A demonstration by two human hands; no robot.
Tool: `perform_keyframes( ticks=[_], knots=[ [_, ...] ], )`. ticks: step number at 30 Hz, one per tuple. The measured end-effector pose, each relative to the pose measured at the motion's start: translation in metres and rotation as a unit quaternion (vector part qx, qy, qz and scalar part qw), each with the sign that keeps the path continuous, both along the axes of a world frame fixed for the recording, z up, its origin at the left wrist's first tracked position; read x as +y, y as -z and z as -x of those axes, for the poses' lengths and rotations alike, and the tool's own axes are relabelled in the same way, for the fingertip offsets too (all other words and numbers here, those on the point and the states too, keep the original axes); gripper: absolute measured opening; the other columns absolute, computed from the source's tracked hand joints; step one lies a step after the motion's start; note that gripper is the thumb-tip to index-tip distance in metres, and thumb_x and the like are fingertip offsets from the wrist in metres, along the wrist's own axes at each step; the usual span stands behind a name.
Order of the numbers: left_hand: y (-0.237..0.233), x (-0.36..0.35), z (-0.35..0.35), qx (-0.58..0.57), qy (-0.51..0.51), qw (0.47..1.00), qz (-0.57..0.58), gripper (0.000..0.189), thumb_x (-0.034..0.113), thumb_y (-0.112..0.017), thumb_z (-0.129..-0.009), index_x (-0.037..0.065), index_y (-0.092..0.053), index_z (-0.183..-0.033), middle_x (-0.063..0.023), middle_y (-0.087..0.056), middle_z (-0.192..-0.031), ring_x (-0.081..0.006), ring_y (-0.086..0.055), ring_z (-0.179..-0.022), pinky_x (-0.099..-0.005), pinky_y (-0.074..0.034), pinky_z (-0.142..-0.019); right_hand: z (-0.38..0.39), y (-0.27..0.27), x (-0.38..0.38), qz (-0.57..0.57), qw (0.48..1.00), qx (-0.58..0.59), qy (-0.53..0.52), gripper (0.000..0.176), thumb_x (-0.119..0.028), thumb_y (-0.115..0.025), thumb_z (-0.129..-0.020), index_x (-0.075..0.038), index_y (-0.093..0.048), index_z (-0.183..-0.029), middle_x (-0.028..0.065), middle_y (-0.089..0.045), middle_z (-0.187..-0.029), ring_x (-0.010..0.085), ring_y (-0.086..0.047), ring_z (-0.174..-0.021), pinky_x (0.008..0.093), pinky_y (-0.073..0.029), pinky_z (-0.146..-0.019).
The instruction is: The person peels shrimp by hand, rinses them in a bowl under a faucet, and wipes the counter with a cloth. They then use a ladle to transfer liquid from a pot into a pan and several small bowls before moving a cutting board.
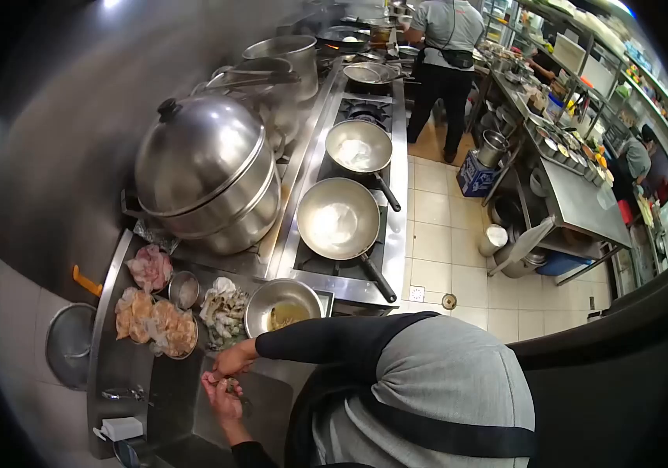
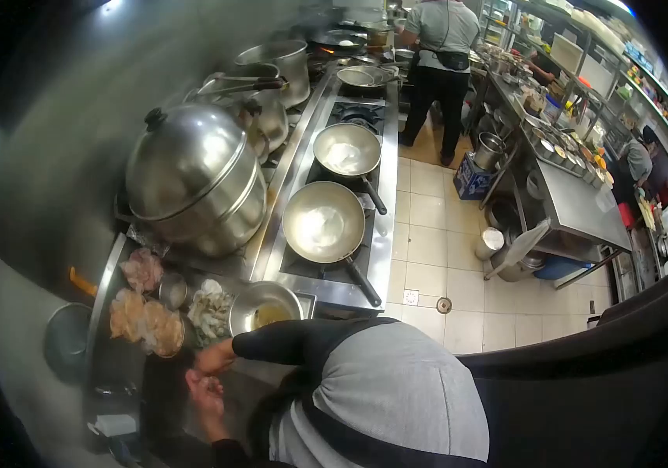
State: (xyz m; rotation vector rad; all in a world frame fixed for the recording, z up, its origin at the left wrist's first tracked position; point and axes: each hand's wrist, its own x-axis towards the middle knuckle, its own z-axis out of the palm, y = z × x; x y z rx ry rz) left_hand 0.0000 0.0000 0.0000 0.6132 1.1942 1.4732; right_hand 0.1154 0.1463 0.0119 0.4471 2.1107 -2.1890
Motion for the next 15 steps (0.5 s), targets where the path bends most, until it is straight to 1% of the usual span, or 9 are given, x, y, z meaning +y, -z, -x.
perform_keyframes(
  ticks=[2, 3, 5, 6, 9, 11, 12, 14, 15],
  knots=[
    [-0.007, 0.01, 0.014, 0.027, -0.02, 0.999, 0.013, 0.037, 0.014, -0.058, -0.087, 0.016, -0.038, -0.119, -0.0029, -0.053, -0.086, -0.014, -0.054, -0.066, -0.0251, -0.044, -0.051, 0.017, 0.003, 0.01, -0.068, 0.996, 0.05, -0.029, 0.043, -0.048, -0.052, -0.097, -0.008, -0.056, -0.08, 0.0024, -0.047, -0.057, 0.0141, -0.042, -0.044, 0.0329, -0.033, -0.04],
    [0.004, -0.002, -0.044, 0.011, -0.02, 0.999, 0.036, 0.037, 0.014, -0.058, -0.087, 0.016, -0.038, -0.119, -0.0029, -0.053, -0.086, -0.014, -0.054, -0.066, -0.0251, -0.044, -0.051, -0.035, 0.035, -0.003, -0.045, 0.998, 0.034, -0.03, 0.043, -0.048, -0.052, -0.097, -0.008, -0.056, -0.08, 0.0024, -0.047, -0.057, 0.0141, -0.042, -0.044, 0.0329, -0.033, -0.04],
    [-0.001, 0.016, -0.047, 0.021, 0.031, 0.999, 0.031, 0.03, 0.01, -0.057, -0.088, 0.014, -0.041, -0.114, -0.0029, -0.053, -0.087, -0.013, -0.053, -0.065, -0.0234, -0.043, -0.051, -0.031, 0.053, 0.008, -0.093, 0.995, 0.046, 0.004, 0.042, -0.045, -0.051, -0.098, -0.007, -0.057, -0.08, 0.0025, -0.047, -0.057, 0.0141, -0.042, -0.044, 0.0327, -0.033, -0.039],
    [-0.003, 0.026, -0.054, 0.025, 0.031, 0.999, 0.031, 0.03, 0.01, -0.057, -0.088, 0.014, -0.041, -0.114, -0.0029, -0.053, -0.087, -0.013, -0.053, -0.065, -0.0234, -0.043, -0.051, -0.052, 0.022, 0.007, -0.052, 0.997, 0.007, 0.05, 0.043, -0.045, -0.051, -0.098, -0.005, -0.059, -0.084, 0.0035, -0.05, -0.059, 0.0146, -0.045, -0.044, 0.0329, -0.035, -0.04],
    [-0.007, 0.041, -0.085, 0.078, -0.05, 0.993, 0.078, 0.019, 0.008, -0.058, -0.09, 0.011, -0.041, -0.1, -0.0033, -0.052, -0.083, -0.0125, -0.052, -0.065, -0.0241, -0.043, -0.051, -0.066, 0.026, 0.01, 0.044, 0.989, 0.008, 0.142, 0.043, -0.045, -0.05, -0.098, -0.004, -0.061, -0.09, 0.0054, -0.054, -0.063, 0.0154, -0.048, -0.046, 0.0333, -0.039, -0.041],
    [-0.014, 0.049, -0.102, 0.148, -0.129, 0.977, 0.078, 0.022, 0.009, -0.059, -0.092, 0.01, -0.037, -0.088, -0.0028, -0.05, -0.077, -0.0115, -0.053, -0.066, -0.026, -0.044, -0.051, -0.063, 0.034, 0.006, 0.044, 0.982, 0.044, 0.18, 0.043, -0.044, -0.05, -0.099, -0.003, -0.061, -0.093, 0.0058, -0.055, -0.064, 0.0157, -0.05, -0.047, 0.0336, -0.041, -0.042],
    [-0.01, 0.055, -0.105, 0.146, -0.118, 0.979, 0.075, 0.022, 0.009, -0.059, -0.092, 0.01, -0.037, -0.088, -0.0028, -0.05, -0.077, -0.0115, -0.053, -0.066, -0.026, -0.044, -0.051, -0.063, 0.042, 0.009, 0.038, 0.972, 0.074, 0.221, 0.043, -0.044, -0.049, -0.099, -0.002, -0.062, -0.096, 0.0062, -0.056, -0.065, 0.0161, -0.051, -0.048, 0.0339, -0.042, -0.042],
    [0.007, 0.057, -0.104, 0.285, -0.184, 0.937, 0.081, 0.029, 0.011, -0.06, -0.092, 0.009, -0.032, -0.085, -0.0036, -0.047, -0.072, -0.0126, -0.051, -0.065, -0.0295, -0.044, -0.053, -0.071, 0.03, 0.009, 0.032, 0.968, 0.034, 0.248, 0.045, -0.043, -0.048, -0.1, -0.001, -0.058, -0.09, 0.0071, -0.056, -0.064, 0.0168, -0.052, -0.047, 0.0348, -0.042, -0.041],
    [0.013, 0.058, -0.105, 0.28, -0.182, 0.939, 0.081, 0.029, 0.011, -0.06, -0.092, 0.009, -0.032, -0.085, -0.0036, -0.047, -0.072, -0.0126, -0.051, -0.065, -0.0295, -0.044, -0.053, -0.074, 0.023, 0.006, 0.038, 0.963, 0.035, 0.263, 0.046, -0.043, -0.047, -0.101, 0.0, -0.057, -0.087, 0.0075, -0.056, -0.063, 0.0171, -0.052, -0.047, 0.035, -0.042, -0.041]
  ],
)
